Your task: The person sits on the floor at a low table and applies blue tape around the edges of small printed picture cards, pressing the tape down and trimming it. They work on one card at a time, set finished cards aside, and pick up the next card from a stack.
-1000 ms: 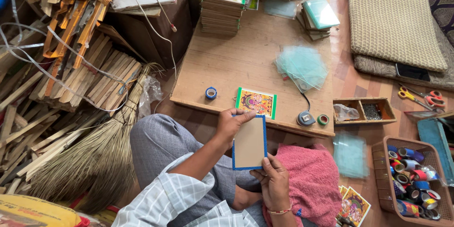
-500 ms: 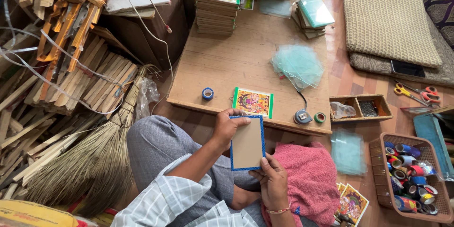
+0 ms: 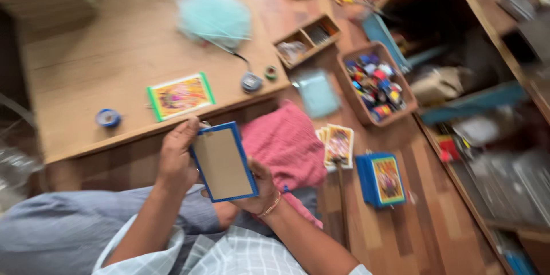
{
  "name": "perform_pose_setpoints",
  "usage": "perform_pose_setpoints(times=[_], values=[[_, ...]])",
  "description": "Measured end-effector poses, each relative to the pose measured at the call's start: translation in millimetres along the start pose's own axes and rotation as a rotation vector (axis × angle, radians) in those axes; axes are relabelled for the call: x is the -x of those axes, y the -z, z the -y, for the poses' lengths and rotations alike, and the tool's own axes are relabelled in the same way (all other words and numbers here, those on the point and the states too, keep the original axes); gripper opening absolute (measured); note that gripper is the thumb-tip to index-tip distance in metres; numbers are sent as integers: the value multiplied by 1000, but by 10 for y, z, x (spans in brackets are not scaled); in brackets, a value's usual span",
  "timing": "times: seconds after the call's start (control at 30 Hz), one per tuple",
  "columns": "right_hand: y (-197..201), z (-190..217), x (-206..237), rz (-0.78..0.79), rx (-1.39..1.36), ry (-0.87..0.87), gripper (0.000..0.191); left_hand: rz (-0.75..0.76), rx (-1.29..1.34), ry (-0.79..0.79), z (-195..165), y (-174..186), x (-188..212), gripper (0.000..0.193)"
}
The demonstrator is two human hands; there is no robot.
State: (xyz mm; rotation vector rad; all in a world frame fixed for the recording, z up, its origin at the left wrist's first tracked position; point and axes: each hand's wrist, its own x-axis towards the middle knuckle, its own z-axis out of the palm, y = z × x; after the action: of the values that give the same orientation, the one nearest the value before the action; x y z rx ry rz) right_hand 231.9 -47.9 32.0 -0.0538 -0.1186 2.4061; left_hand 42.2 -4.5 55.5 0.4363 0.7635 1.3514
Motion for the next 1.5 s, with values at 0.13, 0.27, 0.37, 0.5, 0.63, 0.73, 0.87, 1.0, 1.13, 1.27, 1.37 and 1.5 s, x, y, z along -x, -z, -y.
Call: perform_pose_setpoints(times=[0.13, 0.27, 0.37, 0.5, 0.63, 0.73, 0.87, 1.0, 1.13, 1.27, 1.37, 1.5], values=[[-306, 188, 161, -85, 264, 5, 94, 38, -204, 73, 21, -184, -7, 34], [-514, 393, 413, -208, 660, 300, 91, -39, -266, 92, 192, -277, -57, 35], [-458, 708, 731, -381, 966, 529, 87, -62, -307, 96, 242, -157, -69, 30], [-121, 1273, 1379, -751, 1403, 725, 98, -114, -389, 47, 198, 81, -98, 23], [323, 1744, 2293, -1414, 2007, 668, 103, -177, -359, 28, 148, 227, -104, 20], [637, 1961, 2842, -1675, 2091, 503, 105, -182, -356, 27, 155, 264, -100, 20], [905, 2103, 3131, -1762, 2151, 432, 109, -174, -364, 52, 217, 268, -104, 20], [974, 2121, 3095, -1827, 2092, 300, 110, -168, -372, 55, 243, 285, -96, 20], [998, 2106, 3026, -1779, 2114, 229, 111, -171, -381, 53, 246, 319, -79, 20], [1061, 2119, 3049, -1750, 2154, 231, 112, -178, -383, 57, 273, 341, -89, 20], [1106, 2136, 3069, -1776, 2144, 193, 111, -183, -385, 70, 286, 342, -95, 21], [1058, 2135, 3043, -1742, 2132, 213, 113, -188, -380, 73, 273, 314, -98, 21]])
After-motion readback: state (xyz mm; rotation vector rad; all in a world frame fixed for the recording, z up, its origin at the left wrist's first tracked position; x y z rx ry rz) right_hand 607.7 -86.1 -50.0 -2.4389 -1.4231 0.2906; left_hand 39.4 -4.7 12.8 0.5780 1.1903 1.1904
